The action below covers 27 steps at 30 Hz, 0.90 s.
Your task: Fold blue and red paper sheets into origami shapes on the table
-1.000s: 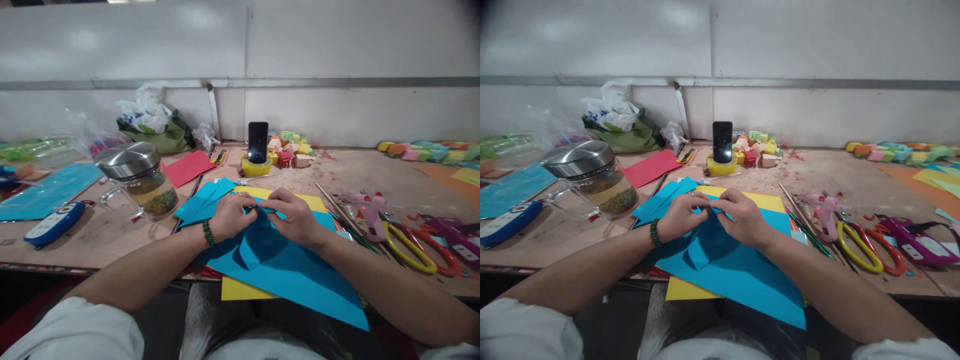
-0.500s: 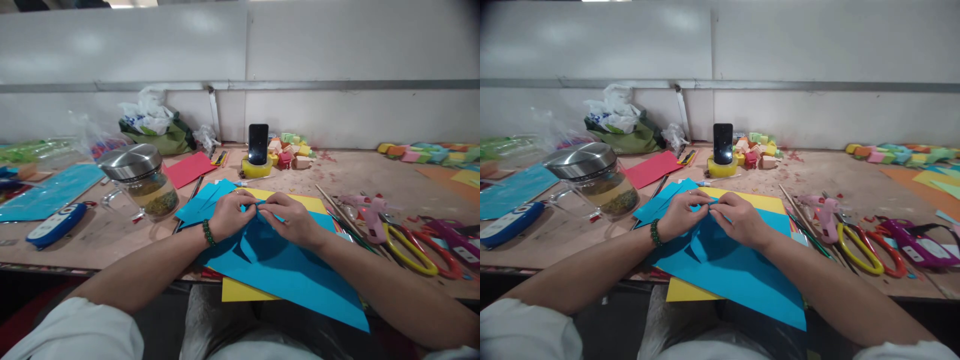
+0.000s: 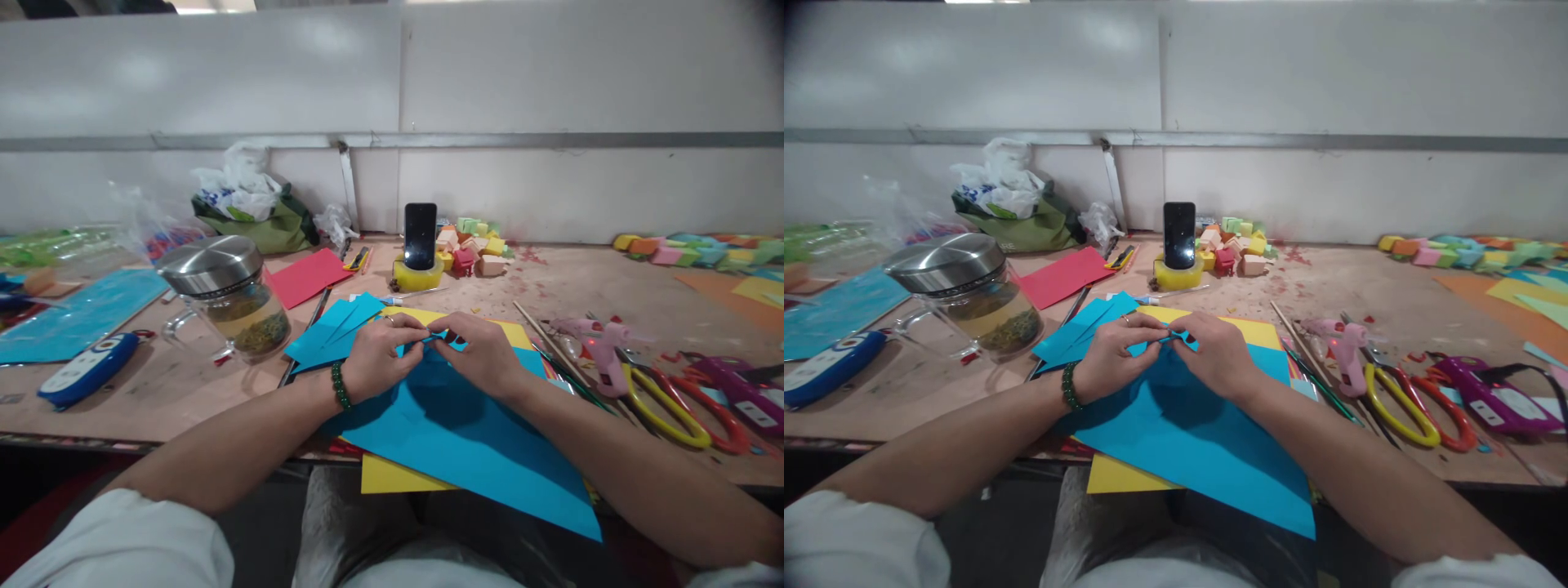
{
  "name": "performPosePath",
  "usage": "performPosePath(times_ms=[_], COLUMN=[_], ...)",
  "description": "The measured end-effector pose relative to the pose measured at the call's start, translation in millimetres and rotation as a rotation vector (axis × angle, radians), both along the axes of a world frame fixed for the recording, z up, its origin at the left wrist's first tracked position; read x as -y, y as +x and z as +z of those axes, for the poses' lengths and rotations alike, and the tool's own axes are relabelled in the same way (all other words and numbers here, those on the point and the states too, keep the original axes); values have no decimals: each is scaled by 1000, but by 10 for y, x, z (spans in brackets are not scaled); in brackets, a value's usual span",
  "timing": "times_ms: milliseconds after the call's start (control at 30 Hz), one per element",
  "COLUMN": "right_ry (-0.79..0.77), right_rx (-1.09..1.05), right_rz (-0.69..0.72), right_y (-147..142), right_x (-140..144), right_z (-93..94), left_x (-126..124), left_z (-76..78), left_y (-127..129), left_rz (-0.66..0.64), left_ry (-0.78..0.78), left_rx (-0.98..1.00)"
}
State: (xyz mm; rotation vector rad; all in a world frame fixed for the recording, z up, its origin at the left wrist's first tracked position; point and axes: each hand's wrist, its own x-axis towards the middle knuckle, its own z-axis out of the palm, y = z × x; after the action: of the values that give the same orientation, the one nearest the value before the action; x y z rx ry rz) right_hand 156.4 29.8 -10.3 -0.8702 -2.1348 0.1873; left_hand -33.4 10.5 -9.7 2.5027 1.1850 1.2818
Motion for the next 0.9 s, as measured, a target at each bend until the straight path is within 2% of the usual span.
performPosePath(times_ms=[233, 400, 667, 900], right_ry=[-2, 57, 95, -20], right_rx=[37, 98, 104, 85], right_rz=[-28, -45, -17, -10], right_y=[19, 26, 27, 26], right_x=[5, 13, 16, 33], right_z=[15, 23, 42, 56], left_x=[21, 34, 6, -7], left_z=[50, 76, 68, 39], left_y=[-20, -5, -3, 3], left_rz=[-54, -75, -111, -98], left_ry=[-68, -131, -148, -180], left_rx=[19, 79, 100, 83])
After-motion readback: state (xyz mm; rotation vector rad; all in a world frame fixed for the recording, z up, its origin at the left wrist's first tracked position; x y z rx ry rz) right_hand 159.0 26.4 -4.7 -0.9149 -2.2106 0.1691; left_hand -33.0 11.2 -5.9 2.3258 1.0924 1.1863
